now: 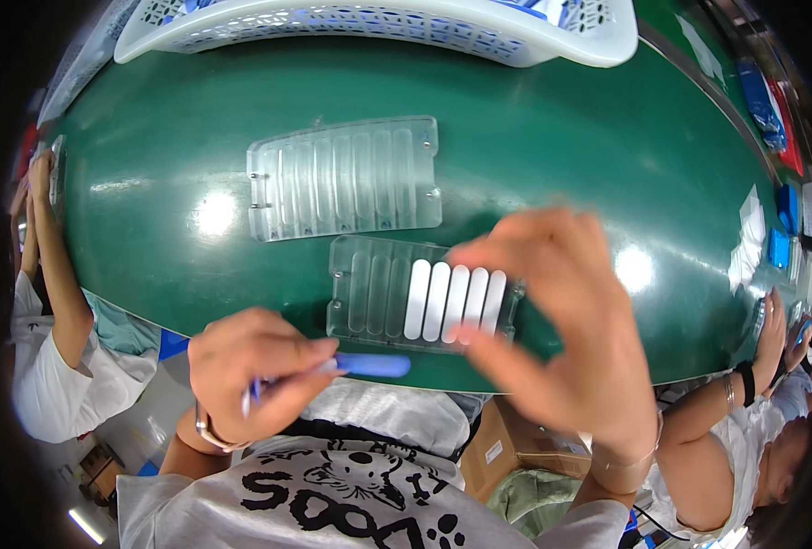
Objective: The person places small white plastic components by hand into plastic organizer trays on an assembly line.
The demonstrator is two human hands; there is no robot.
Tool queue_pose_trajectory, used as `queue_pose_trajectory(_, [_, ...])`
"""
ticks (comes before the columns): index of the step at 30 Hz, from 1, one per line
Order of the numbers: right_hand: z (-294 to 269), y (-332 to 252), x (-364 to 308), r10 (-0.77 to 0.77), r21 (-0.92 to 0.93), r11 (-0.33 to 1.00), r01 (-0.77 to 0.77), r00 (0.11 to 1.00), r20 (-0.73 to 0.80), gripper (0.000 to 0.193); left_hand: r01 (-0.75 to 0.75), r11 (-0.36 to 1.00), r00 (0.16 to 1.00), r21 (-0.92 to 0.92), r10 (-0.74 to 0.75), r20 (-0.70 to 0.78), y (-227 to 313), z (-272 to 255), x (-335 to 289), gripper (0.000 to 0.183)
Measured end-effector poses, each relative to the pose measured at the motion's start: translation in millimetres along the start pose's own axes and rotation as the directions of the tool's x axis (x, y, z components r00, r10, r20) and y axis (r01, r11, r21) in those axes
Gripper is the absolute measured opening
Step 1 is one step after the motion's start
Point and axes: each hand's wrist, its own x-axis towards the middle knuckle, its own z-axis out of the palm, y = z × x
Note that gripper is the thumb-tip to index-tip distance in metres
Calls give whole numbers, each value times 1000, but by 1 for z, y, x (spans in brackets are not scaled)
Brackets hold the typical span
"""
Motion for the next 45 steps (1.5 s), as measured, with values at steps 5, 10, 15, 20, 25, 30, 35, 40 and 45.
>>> queue_pose_trajectory(5, [27, -18, -17, -359, -38, 933, 357, 922, -143, 30, -251, 965, 968, 76, 247, 51, -9, -2, -4, 25])
queue_pose_trajectory(10, [18, -17, -26, -672, -534, 687, 492, 711, -210, 23, 152, 946, 988, -287, -142, 53, -2, -8, 4, 11])
queue_pose_trajectory(15, [32, -16, -28, -626, -501, 753, 426, 699, -346, 14, 448, 722, 891, -527, -411, 195, -2, -17, 5, 13])
queue_pose_trajectory(20, [30, -19, -14, -380, -203, 917, 343, 906, -187, 13, 572, 706, 820, -418, -499, 279, -1, -17, -1, 10])
queue_pose_trajectory(25, [25, -18, 8, 53, 104, 993, -51, 998, -23, 19, 448, 814, 887, -369, -457, 68, -10, -20, -3, 14])
queue_pose_trajectory(30, [21, -14, 30, -72, -97, 992, 79, 995, 72, 17, -465, 877, 873, 125, 477, -98, -13, -20, -17, 36])
queue_pose_trajectory(35, [3, -20, 55, -128, -195, 967, 165, 973, 190, 11, -692, 703, 705, 164, 707, -51, -17, -17, -15, 31])
queue_pose_trajectory(40, [-5, -14, 70, -27, -183, 968, 169, 803, 595, 9, -815, 553, 554, 173, 831, -45, -12, -8, -10, 32])
queue_pose_trajectory(45, [-2, -31, 63, 21, -363, 911, 194, 858, 512, 18, -891, 452, 453, 34, 885, 106, -11, -9, -2, 28])
